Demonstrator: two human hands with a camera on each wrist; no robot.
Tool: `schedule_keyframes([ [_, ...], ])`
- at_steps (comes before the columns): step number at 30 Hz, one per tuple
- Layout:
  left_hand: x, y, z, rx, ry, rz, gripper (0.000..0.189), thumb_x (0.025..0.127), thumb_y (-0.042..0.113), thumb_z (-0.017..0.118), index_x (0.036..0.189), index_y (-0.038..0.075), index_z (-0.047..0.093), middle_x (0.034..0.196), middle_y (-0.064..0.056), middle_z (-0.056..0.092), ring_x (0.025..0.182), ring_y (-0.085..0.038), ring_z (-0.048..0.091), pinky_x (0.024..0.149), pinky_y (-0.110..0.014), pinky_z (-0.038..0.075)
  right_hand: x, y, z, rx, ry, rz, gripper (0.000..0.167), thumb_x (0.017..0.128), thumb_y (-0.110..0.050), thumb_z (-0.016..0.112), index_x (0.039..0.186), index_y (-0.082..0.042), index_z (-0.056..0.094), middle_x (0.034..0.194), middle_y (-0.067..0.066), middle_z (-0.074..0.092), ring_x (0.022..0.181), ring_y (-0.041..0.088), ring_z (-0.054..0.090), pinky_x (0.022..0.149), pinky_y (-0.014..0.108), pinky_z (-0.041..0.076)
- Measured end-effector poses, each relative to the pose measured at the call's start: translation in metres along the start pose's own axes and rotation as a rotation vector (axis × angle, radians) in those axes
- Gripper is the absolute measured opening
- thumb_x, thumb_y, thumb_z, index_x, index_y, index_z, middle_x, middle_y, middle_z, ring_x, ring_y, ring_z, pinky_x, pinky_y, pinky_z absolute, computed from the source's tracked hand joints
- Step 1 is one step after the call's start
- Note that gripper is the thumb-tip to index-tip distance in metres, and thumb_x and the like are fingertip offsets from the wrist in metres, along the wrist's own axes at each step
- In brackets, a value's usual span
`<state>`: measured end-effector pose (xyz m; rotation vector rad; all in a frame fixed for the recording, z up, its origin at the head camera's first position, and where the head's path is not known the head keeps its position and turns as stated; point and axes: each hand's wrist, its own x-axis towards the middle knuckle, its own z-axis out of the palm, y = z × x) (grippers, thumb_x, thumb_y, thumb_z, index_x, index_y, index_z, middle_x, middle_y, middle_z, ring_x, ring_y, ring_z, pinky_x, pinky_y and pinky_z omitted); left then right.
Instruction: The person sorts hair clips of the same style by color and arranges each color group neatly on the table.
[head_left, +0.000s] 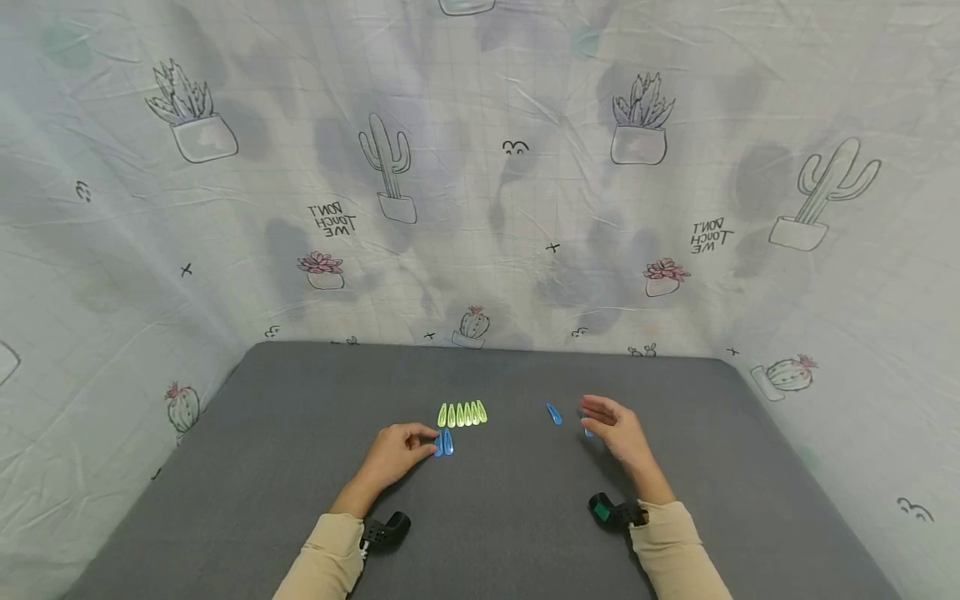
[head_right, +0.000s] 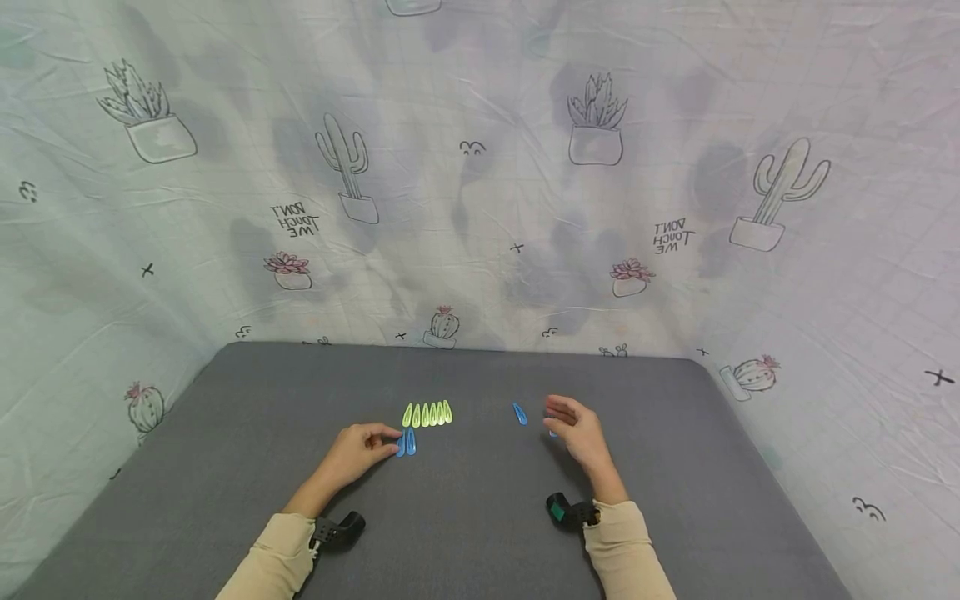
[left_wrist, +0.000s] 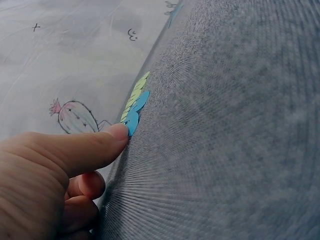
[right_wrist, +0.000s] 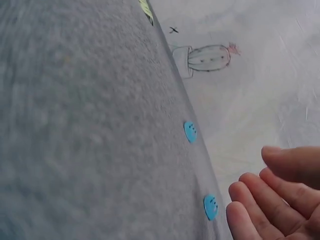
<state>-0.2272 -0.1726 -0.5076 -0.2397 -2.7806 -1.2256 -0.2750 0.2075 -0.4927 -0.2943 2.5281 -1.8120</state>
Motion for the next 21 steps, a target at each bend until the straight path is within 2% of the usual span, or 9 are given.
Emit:
schedule_keyframes([
  [10,0.000,-0.001,0.001,0.010,0.004,0.010,0.017,0.078,0.019,0.076,0.095,0.017,0.075,0.057,0.008,0.047,0.049,-0.004,0.036,0.050,-0.021,0.032,-0.001,0.009,-0.002,-0.056,0.076,0.083,0.044,0.089,-0.008,0.064,0.130,0.004,0.053,0.127,0.023,0.057,0.116,0.034,0.056,0.079,0.014,0.046],
  [14,0.001,-0.001,0.001,0.009,0.002,0.008,0.017,0.078,0.019,0.076,0.095,0.017,0.075,0.057,0.008,0.048,0.049,-0.004,0.036,0.050,-0.021,0.032,-0.001,0.013,0.001,-0.084,0.101,0.083,0.040,0.089,-0.006,0.064,0.127,0.004,0.056,0.123,0.022,0.060,0.114,0.033,0.058,0.078,0.014,0.046],
  [21,0.001,-0.002,0.001,0.004,-0.002,0.004,0.017,0.079,0.020,0.076,0.096,0.017,0.075,0.057,0.007,0.048,0.049,-0.005,0.037,0.050,-0.022,0.032,-0.001,0.014,0.005,-0.205,0.144,0.062,0.036,0.088,-0.006,0.065,0.123,0.002,0.060,0.118,0.021,0.063,0.108,0.032,0.061,0.078,0.017,0.048],
])
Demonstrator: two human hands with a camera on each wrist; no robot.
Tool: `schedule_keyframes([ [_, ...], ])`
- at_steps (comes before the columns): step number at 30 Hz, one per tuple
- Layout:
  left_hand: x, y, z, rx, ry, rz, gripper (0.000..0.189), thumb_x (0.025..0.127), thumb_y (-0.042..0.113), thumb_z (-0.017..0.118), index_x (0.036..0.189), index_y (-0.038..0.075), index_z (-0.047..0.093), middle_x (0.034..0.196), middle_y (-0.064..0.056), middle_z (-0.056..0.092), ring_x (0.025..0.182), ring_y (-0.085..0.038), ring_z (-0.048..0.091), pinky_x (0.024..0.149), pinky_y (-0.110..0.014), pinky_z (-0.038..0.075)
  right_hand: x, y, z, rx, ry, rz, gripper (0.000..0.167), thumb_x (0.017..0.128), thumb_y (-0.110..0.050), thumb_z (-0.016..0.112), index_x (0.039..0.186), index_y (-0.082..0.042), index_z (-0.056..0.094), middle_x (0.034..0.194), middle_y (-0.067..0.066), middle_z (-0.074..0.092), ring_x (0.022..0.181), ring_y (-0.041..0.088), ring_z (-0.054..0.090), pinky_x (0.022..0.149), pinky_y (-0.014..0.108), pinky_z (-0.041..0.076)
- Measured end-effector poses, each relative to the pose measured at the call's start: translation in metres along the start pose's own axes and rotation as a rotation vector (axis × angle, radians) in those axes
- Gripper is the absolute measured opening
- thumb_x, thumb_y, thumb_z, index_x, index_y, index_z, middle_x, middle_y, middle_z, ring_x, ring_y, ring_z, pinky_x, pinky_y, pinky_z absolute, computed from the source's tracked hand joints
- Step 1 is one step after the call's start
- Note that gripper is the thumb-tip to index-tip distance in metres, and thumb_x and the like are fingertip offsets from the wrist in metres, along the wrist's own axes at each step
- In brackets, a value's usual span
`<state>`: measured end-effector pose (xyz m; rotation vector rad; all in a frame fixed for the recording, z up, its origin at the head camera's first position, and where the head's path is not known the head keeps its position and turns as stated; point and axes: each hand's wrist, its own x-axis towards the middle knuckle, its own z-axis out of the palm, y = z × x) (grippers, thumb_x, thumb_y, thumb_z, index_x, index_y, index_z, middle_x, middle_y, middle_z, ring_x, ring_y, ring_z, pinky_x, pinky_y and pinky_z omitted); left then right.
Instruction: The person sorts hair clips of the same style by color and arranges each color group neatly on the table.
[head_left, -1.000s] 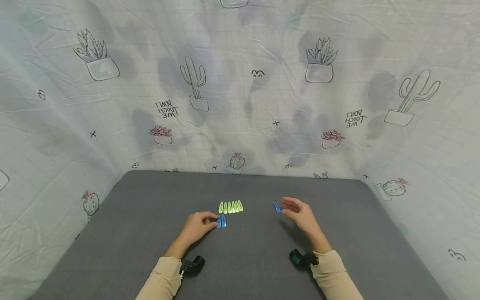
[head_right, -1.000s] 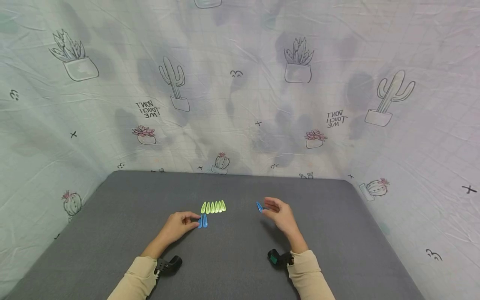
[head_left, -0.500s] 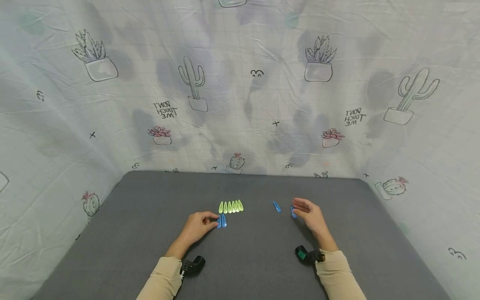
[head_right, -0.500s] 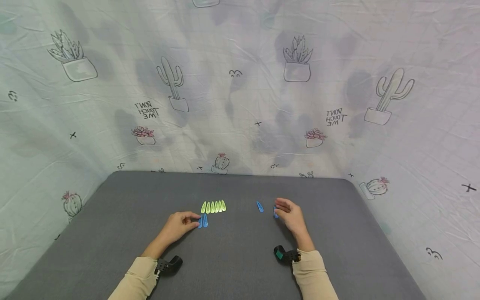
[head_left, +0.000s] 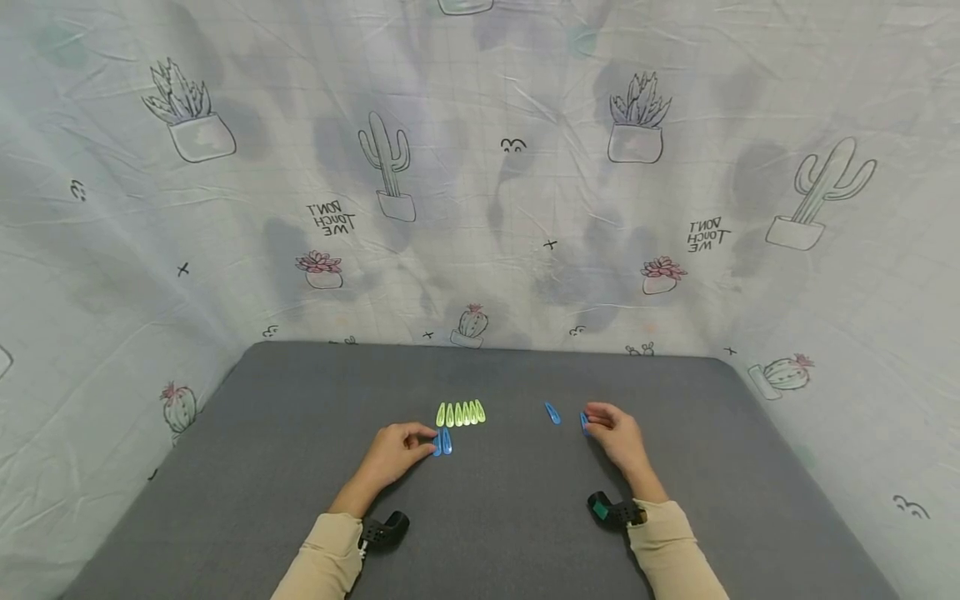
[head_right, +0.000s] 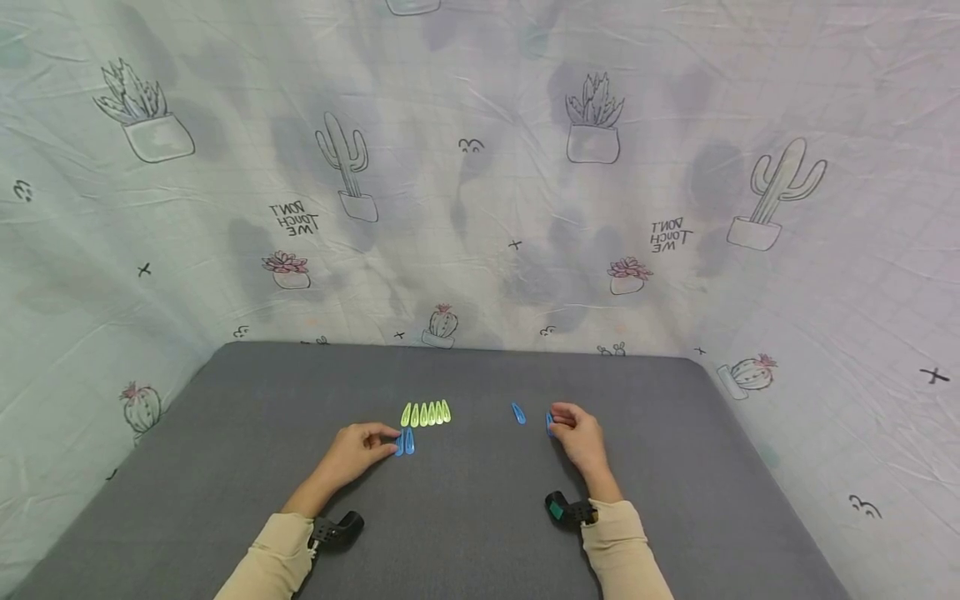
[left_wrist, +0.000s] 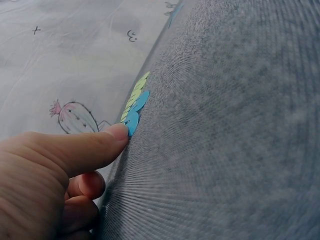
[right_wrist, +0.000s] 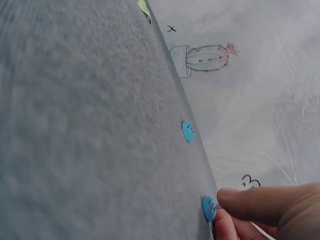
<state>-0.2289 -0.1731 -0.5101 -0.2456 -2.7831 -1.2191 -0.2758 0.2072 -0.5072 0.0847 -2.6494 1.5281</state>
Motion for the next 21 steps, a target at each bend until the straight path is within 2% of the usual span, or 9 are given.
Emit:
schedule_keyframes([
  [10,-0.001,-0.001,0.001,0.001,0.005,0.005,0.017,0.079,0.021,0.076,0.096,0.018,0.075,0.057,0.007,0.049,0.049,-0.006,0.038,0.050,-0.022,0.033,0.003,-0.004,0.005,-0.110,0.042,0.006,0.033,0.084,-0.002,0.067,0.116,0.002,0.064,0.108,0.018,0.067,0.097,0.029,0.063,0.080,0.034,0.051],
  [15,-0.001,-0.001,0.001,-0.001,-0.002,0.004,0.017,0.079,0.022,0.076,0.096,0.018,0.075,0.057,0.007,0.049,0.048,-0.005,0.038,0.050,-0.022,0.033,0.001,-0.008,0.006,-0.158,0.054,0.026,0.029,0.082,-0.001,0.067,0.111,0.003,0.066,0.096,0.016,0.067,0.088,0.026,0.063,0.074,0.033,0.051],
  [21,-0.001,-0.001,0.001,-0.005,0.001,0.004,0.017,0.079,0.022,0.076,0.096,0.018,0.075,0.057,0.007,0.049,0.048,-0.006,0.037,0.049,-0.022,0.032,0.001,-0.012,0.005,-0.170,0.066,0.043,0.027,0.082,-0.001,0.067,0.108,0.003,0.068,0.093,0.014,0.068,0.085,0.025,0.064,0.072,0.032,0.050],
])
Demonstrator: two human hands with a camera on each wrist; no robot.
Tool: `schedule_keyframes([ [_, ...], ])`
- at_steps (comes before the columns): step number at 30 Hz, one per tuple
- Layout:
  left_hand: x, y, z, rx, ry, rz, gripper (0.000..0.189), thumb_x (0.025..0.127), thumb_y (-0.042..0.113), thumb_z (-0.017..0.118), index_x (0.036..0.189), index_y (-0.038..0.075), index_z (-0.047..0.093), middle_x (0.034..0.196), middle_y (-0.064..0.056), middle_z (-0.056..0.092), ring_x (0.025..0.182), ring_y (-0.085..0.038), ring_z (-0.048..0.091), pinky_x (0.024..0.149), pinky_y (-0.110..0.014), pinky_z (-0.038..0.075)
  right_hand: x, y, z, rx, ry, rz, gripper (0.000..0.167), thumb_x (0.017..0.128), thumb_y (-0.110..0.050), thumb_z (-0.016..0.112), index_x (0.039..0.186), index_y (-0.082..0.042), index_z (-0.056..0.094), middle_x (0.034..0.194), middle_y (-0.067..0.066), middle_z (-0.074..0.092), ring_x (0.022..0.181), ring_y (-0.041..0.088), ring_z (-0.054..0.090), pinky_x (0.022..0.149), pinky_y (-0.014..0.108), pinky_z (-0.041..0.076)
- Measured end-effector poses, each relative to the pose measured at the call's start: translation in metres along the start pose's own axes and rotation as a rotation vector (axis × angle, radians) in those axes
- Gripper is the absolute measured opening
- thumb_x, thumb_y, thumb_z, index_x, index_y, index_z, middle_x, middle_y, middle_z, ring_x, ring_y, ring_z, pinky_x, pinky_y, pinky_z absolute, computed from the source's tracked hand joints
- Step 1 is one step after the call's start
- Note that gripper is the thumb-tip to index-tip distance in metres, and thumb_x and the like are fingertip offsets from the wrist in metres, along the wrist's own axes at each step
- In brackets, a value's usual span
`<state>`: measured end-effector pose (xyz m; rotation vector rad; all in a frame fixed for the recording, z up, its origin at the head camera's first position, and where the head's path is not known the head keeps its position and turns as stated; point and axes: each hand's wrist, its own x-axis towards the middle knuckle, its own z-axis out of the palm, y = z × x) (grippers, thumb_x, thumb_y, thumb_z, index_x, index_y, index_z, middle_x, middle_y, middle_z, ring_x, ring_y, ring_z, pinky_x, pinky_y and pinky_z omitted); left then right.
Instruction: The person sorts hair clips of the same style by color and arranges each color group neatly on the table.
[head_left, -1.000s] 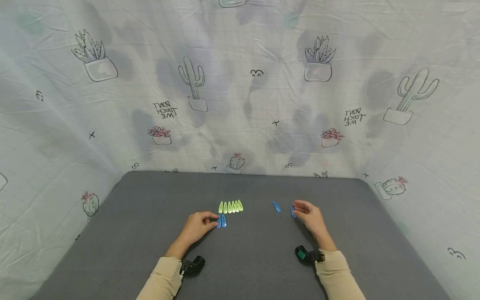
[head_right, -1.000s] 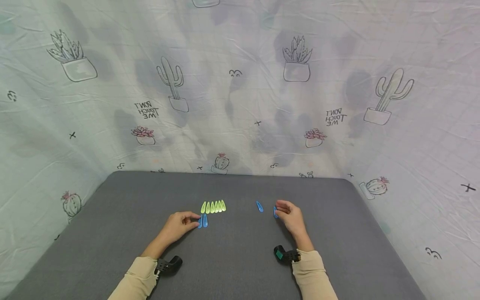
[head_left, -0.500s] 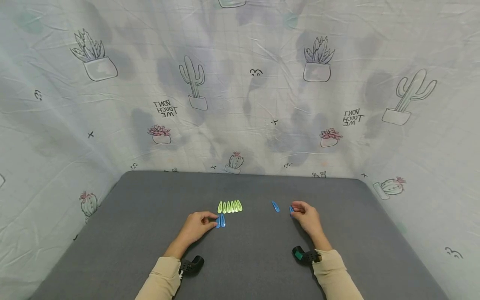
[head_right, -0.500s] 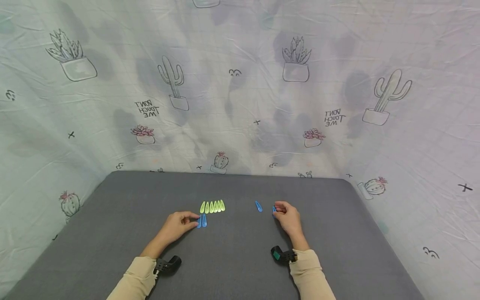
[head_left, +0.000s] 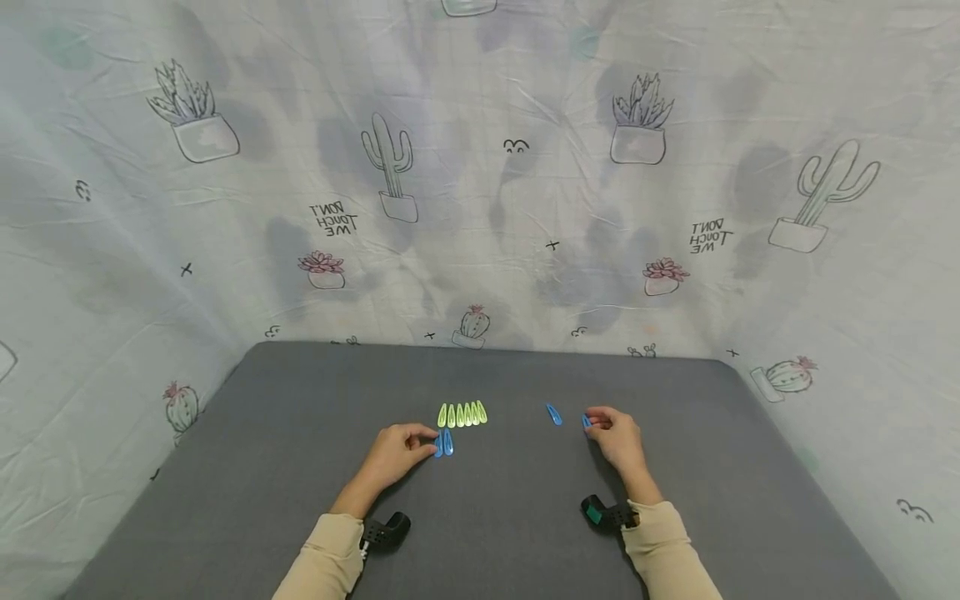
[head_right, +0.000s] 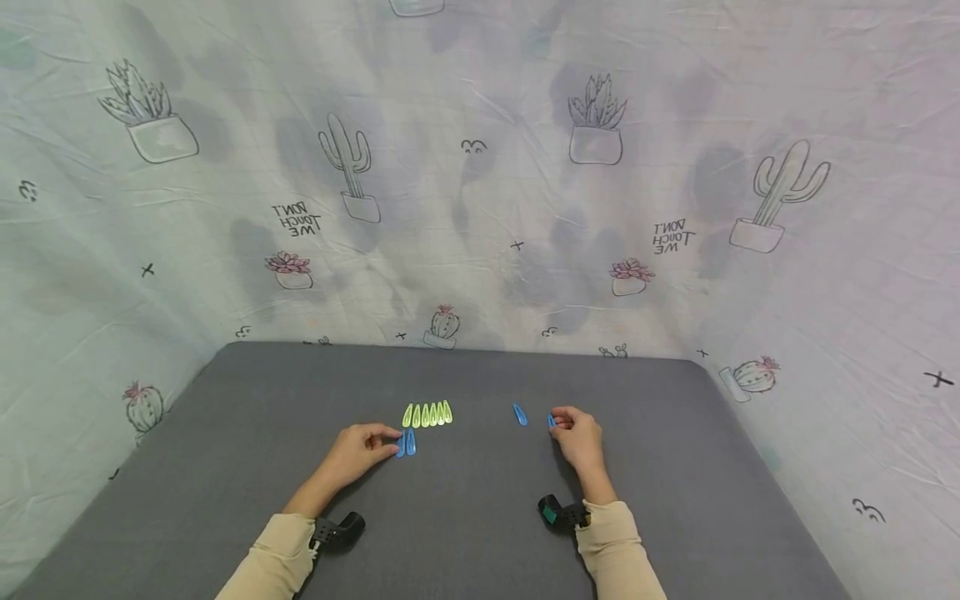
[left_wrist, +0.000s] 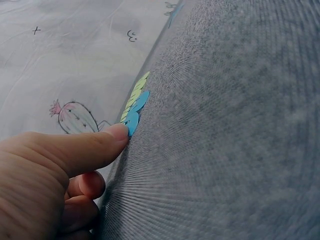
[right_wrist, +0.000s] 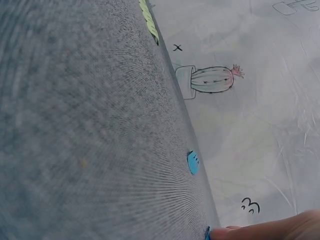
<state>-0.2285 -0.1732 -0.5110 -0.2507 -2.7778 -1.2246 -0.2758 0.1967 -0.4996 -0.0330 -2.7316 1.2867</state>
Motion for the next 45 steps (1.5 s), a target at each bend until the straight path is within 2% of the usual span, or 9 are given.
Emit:
schedule_keyframes([
  [7,0.001,-0.001,0.000,0.010,-0.001,0.001,0.018,0.079,0.021,0.076,0.096,0.018,0.075,0.057,0.008,0.049,0.049,-0.005,0.037,0.050,-0.022,0.032,-0.001,0.001,-0.002,0.022,0.010,0.037,0.027,0.082,-0.002,0.068,0.108,0.001,0.069,0.092,0.013,0.069,0.080,0.017,0.062,0.069,0.027,0.047],
  [13,0.001,-0.001,0.000,0.007,0.001,0.000,0.017,0.079,0.021,0.076,0.096,0.018,0.075,0.057,0.008,0.049,0.049,-0.005,0.037,0.050,-0.022,0.032,-0.001,0.001,-0.002,0.131,0.005,0.073,0.028,0.084,0.000,0.065,0.112,0.002,0.068,0.096,0.015,0.068,0.081,0.014,0.059,0.065,0.022,0.045],
  [19,0.001,-0.001,0.000,0.012,0.002,-0.003,0.017,0.079,0.020,0.076,0.096,0.018,0.075,0.057,0.008,0.048,0.049,-0.005,0.037,0.050,-0.022,0.032,0.000,0.002,-0.003,0.196,-0.016,0.101,0.030,0.087,0.001,0.061,0.117,0.003,0.065,0.102,0.017,0.066,0.084,0.011,0.058,0.069,0.020,0.046],
  [27,0.001,0.001,-0.001,0.007,-0.004,-0.012,0.017,0.079,0.020,0.076,0.096,0.018,0.075,0.058,0.007,0.049,0.050,-0.005,0.037,0.050,-0.022,0.032,-0.001,-0.003,-0.003,0.299,-0.031,0.117,0.031,0.087,0.002,0.061,0.117,0.005,0.064,0.099,0.016,0.065,0.078,0.005,0.055,0.068,0.018,0.046],
  [36,0.000,0.001,-0.001,0.013,-0.002,-0.016,0.017,0.079,0.019,0.076,0.096,0.018,0.075,0.058,0.008,0.049,0.049,-0.006,0.037,0.050,-0.022,0.032,-0.003,-0.011,0.001,0.429,-0.090,0.134,0.034,0.087,0.002,0.061,0.121,0.004,0.061,0.096,0.008,0.063,0.080,0.005,0.056,0.071,0.019,0.049],
  [45,0.000,0.002,-0.002,0.009,0.000,-0.014,0.017,0.078,0.019,0.076,0.096,0.017,0.075,0.058,0.007,0.049,0.049,-0.006,0.037,0.050,-0.022,0.032,-0.009,-0.026,0.008,0.504,-0.168,0.094,0.036,0.088,0.003,0.059,0.124,0.006,0.058,0.101,0.013,0.061,0.085,0.008,0.057,0.076,0.022,0.049],
])
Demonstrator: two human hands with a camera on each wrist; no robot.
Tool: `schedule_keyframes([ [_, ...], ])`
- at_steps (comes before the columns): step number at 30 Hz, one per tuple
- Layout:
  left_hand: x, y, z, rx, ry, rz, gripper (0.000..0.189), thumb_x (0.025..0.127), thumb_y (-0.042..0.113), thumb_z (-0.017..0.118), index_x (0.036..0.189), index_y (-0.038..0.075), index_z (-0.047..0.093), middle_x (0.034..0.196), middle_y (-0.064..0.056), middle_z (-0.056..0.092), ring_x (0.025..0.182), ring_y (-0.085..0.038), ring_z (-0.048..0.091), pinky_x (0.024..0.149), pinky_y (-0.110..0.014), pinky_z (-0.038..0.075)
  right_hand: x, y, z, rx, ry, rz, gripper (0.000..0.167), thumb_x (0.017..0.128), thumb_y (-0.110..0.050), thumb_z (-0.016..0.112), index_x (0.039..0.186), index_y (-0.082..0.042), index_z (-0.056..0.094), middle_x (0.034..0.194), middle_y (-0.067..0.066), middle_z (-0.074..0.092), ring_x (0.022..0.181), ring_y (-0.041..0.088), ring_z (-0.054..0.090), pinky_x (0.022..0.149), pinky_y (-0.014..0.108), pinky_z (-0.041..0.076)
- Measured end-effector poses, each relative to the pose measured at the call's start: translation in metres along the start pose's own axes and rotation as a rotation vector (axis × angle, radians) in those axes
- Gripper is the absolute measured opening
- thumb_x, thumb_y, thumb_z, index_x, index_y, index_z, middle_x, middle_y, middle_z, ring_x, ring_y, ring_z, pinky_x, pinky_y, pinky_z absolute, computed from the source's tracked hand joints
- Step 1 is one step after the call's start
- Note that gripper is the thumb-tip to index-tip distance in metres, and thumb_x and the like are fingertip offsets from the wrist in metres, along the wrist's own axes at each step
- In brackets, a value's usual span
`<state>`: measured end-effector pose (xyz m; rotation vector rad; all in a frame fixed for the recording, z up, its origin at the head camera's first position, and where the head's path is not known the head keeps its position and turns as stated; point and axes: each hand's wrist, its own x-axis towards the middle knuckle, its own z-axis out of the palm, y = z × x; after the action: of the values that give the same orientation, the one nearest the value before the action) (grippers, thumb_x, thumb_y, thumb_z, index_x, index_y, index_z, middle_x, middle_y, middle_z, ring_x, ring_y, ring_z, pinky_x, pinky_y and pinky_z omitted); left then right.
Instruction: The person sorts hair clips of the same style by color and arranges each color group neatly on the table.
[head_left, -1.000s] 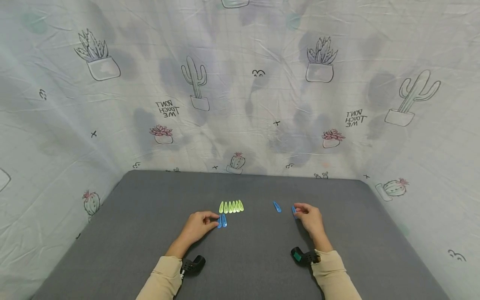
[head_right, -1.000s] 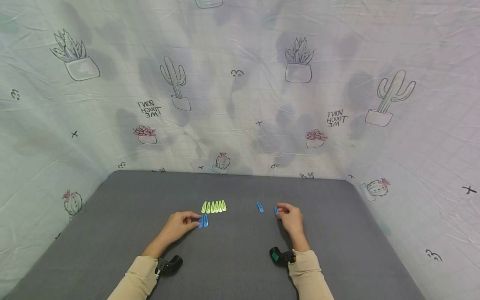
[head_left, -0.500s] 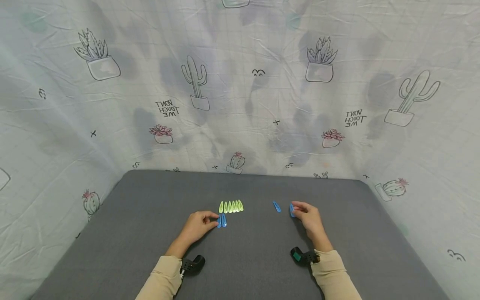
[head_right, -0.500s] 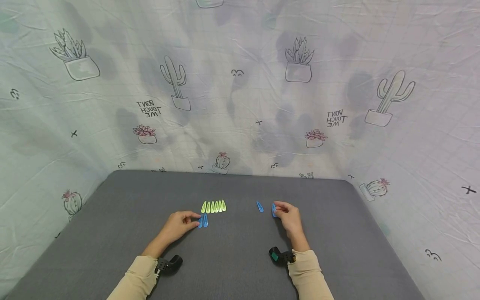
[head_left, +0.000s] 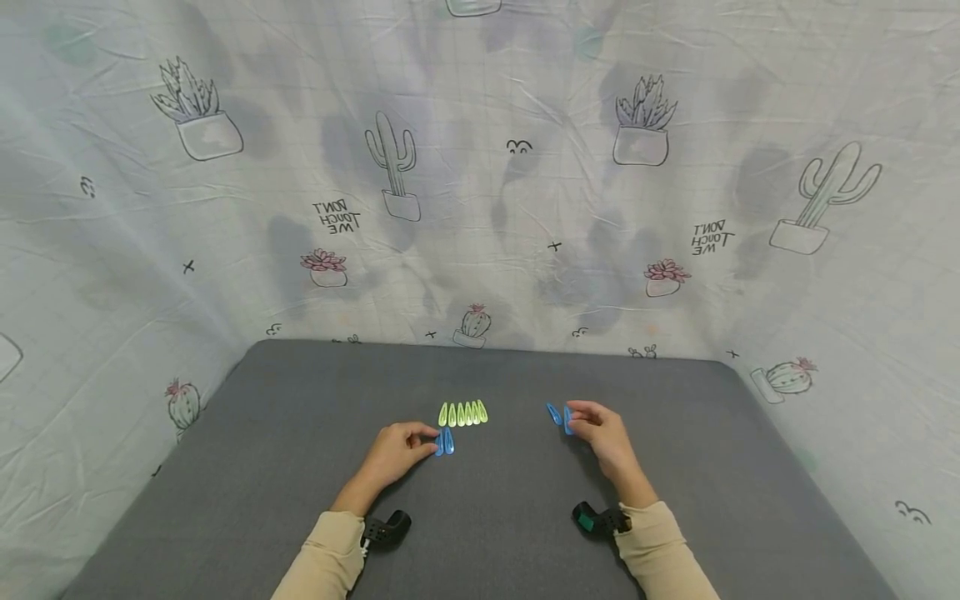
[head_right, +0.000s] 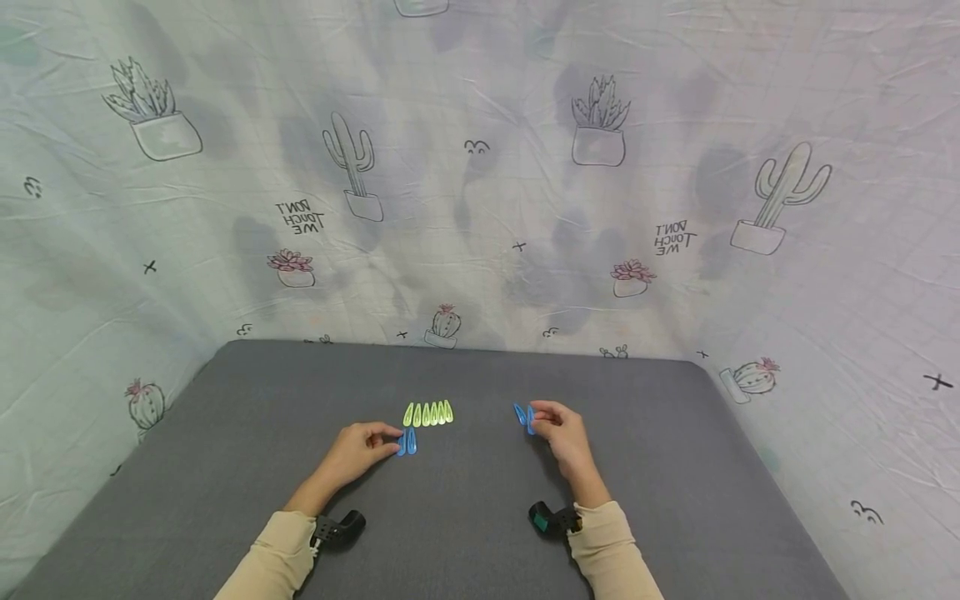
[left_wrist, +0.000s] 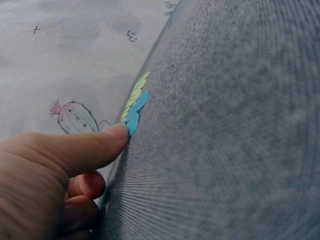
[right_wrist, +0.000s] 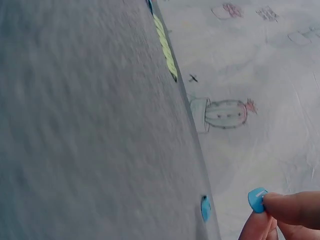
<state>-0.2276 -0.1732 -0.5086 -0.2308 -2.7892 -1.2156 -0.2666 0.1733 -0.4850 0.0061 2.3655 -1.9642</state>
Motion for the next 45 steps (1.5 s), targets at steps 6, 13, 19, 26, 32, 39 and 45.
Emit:
schedule_keyframes([
  [6,0.001,-0.003,0.002,-0.003,-0.002,0.010,0.017,0.079,0.020,0.076,0.096,0.018,0.075,0.058,0.007,0.049,0.049,-0.006,0.037,0.050,-0.022,0.032,-0.002,-0.001,0.013,0.037,-0.042,0.008,0.034,0.087,0.004,0.060,0.121,0.005,0.060,0.095,0.007,0.061,0.083,0.010,0.058,0.075,0.024,0.050],
  [13,0.001,-0.003,0.002,-0.007,-0.004,0.000,0.017,0.079,0.020,0.076,0.096,0.018,0.075,0.058,0.007,0.049,0.049,-0.006,0.037,0.050,-0.022,0.032,-0.005,-0.005,0.033,0.096,-0.124,0.015,0.035,0.085,0.005,0.061,0.119,0.009,0.058,0.090,0.006,0.060,0.081,0.011,0.057,0.074,0.023,0.050],
  [19,0.001,-0.001,0.000,-0.010,-0.004,-0.001,0.017,0.079,0.019,0.076,0.096,0.017,0.075,0.058,0.007,0.049,0.049,-0.006,0.037,0.050,-0.022,0.032,-0.005,-0.008,0.053,0.078,-0.197,-0.017,0.034,0.085,0.005,0.061,0.118,0.010,0.059,0.089,0.006,0.059,0.079,0.011,0.056,0.073,0.024,0.049],
  [26,0.001,-0.001,0.000,-0.001,-0.002,0.003,0.017,0.079,0.019,0.076,0.096,0.017,0.075,0.058,0.008,0.049,0.049,-0.005,0.037,0.049,-0.021,0.032,-0.006,-0.009,0.082,0.038,-0.260,-0.051,0.031,0.085,0.004,0.062,0.116,0.009,0.060,0.087,0.006,0.059,0.076,0.009,0.056,0.071,0.024,0.048],
  [32,0.001,-0.002,0.001,-0.002,0.007,0.013,0.016,0.079,0.020,0.076,0.095,0.017,0.075,0.057,0.008,0.048,0.049,-0.005,0.037,0.050,-0.021,0.033,-0.007,-0.016,0.102,0.033,-0.288,-0.049,0.031,0.084,0.006,0.062,0.115,0.011,0.060,0.088,0.013,0.060,0.074,0.011,0.055,0.069,0.025,0.048],
  [39,0.001,-0.001,0.002,0.000,0.015,0.010,0.016,0.078,0.019,0.077,0.093,0.017,0.075,0.056,0.008,0.048,0.049,-0.005,0.038,0.049,-0.022,0.033,-0.016,-0.032,0.119,0.007,-0.315,-0.092,0.030,0.083,0.011,0.059,0.112,0.017,0.058,0.089,0.027,0.059,0.073,0.012,0.056,0.068,0.028,0.050],
  [45,0.001,0.000,0.001,0.002,0.012,0.004,0.015,0.078,0.019,0.077,0.093,0.017,0.075,0.057,0.007,0.048,0.049,-0.005,0.038,0.048,-0.021,0.032,-0.002,-0.013,0.135,-0.083,-0.278,-0.134,0.029,0.079,0.010,0.063,0.108,0.008,0.065,0.085,0.020,0.064,0.071,0.010,0.056,0.064,0.028,0.050],
])
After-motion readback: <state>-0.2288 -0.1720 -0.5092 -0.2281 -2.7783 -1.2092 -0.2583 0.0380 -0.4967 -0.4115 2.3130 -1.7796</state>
